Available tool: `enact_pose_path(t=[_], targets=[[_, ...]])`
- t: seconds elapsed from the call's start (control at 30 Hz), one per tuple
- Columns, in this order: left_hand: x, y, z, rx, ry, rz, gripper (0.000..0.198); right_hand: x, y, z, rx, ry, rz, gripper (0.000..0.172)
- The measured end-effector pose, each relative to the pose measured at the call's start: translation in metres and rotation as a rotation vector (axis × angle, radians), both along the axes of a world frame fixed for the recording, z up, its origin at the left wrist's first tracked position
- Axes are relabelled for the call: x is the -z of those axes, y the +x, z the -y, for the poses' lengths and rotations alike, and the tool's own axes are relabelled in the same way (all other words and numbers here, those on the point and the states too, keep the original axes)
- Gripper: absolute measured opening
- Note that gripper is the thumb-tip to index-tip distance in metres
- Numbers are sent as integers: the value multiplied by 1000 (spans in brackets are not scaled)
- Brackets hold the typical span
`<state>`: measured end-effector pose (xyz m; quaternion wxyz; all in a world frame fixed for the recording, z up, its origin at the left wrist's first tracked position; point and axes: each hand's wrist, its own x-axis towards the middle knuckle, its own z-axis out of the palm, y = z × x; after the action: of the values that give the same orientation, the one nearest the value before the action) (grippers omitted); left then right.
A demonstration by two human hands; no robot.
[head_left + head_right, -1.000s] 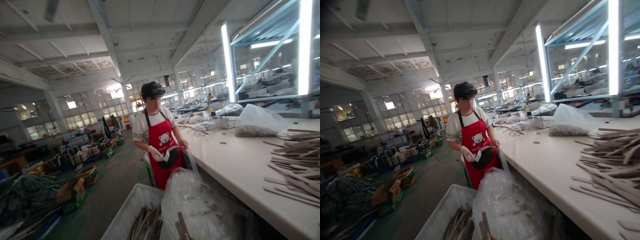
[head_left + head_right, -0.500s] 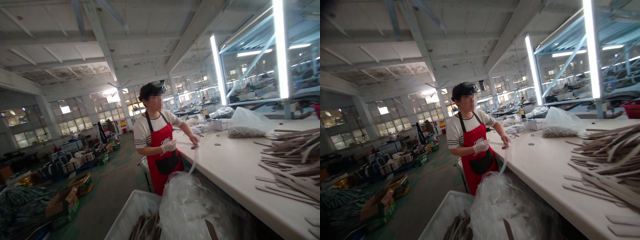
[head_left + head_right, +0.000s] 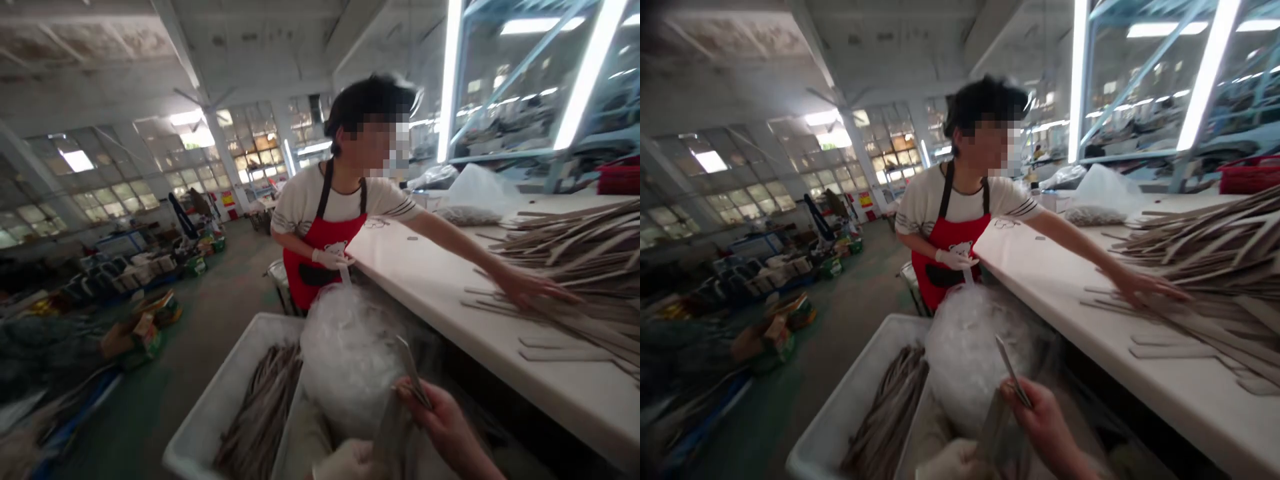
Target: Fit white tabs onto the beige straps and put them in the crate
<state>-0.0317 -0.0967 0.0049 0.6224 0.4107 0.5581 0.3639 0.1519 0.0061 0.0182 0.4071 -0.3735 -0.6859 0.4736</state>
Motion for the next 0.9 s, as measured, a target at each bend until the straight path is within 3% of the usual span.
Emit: enact_pose_path(t=[0.07, 0.17, 0.3, 0.4, 0.47, 0.53, 0.73, 0.83, 0.9], targets=[[3, 0, 9, -21, -95, 60, 33, -3, 6, 1, 24, -29, -1, 50], [5, -3, 14, 165, -138, 69, 33, -12, 14, -1, 204, -68, -33, 41], [7, -14, 12, 203, -173, 129, 33, -26, 15, -11, 354, -172, -61, 24], [5, -24, 17, 194, -17, 38, 53, -31, 9, -17, 401, -266, -117, 11], [4, -31, 24, 216, 140, -123, 80, -29, 4, -20, 433, -330, -130, 9], [7, -36, 31, 228, 269, -292, 88, -25, -3, -22, 447, -383, -138, 10], [36, -45, 41, -43, 497, -656, 59, -13, -21, -25, 407, -481, -195, 16], [40, -57, 44, -212, 572, -577, 50, -2, -24, -29, 341, -532, -218, 27], [38, -70, 46, -410, 536, -414, 42, 9, -22, -31, 319, -552, -215, 40]])
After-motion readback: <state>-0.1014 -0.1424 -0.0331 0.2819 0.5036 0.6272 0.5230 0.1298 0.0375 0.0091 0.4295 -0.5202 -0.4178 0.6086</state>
